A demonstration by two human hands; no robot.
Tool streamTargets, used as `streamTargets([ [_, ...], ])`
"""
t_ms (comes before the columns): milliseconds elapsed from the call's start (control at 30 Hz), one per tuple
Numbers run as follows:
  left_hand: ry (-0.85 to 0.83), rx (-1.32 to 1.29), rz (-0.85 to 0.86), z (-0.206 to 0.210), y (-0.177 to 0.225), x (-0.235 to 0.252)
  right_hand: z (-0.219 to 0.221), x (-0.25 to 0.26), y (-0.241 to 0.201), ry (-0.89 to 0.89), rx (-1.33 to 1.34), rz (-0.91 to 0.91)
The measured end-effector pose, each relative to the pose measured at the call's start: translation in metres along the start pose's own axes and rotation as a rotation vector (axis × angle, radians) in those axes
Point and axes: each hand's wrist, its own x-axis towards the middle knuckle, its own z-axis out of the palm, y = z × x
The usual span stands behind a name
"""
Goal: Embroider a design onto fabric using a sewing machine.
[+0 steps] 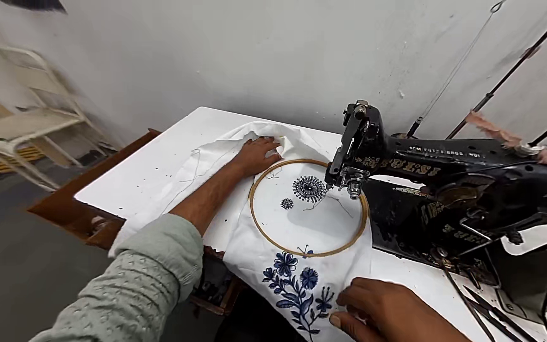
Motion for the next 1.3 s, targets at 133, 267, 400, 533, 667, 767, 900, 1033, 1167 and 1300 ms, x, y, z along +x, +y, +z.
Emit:
streamTargets([
  [133, -0.025, -0.089, 0.147, 0.01, 0.012, 0.031, -0.006, 0.038, 0.054, 0.277, -0.13, -0.015],
  [267, 0.014, -0.13, 0.219, 0.013, 0.013, 0.042, -0.031, 0.083, 0.095, 0.369, -0.305, 0.173],
  [400, 0.089, -0.459, 0.277, 0.0, 0.021, 0.028, -0.046, 0.113, 0.116, 0.269, -0.049, 0.305],
  [533, -0.399, -0.414, 0.211, -0.039, 0.037, 0.009, -0.03, 0.115, 0.131, 0.521, 0.022, 0.264],
  [667, -0.52, -0.279, 0.242, -0.04, 0.04, 0.01, -0.019, 0.114, 0.121, 0.631, -0.125, 0.361],
  [767, -0.352, -0.316, 0.245, -0.037, 0.042, 0.017, -0.025, 0.116, 0.128, 0.808, -0.053, 0.513],
  [900, -0.254, -0.251, 0.214, -0.029, 0.043, 0.019, -0.028, 0.113, 0.136, 0.851, 0.071, 0.558],
  [1033, -0.17, -0.295, 0.193, -0.019, 0.038, 0.019, -0.018, 0.11, 0.14, 0.638, 0.03, 0.291],
  [1167, -0.098, -0.321, 0.187, -0.013, 0.035, 0.018, -0.016, 0.116, 0.136, 0.704, -0.073, 0.267],
  [1300, -0.054, -0.317, 0.146, -0.011, 0.038, 0.018, -0.016, 0.117, 0.127, 0.745, -0.142, 0.423],
])
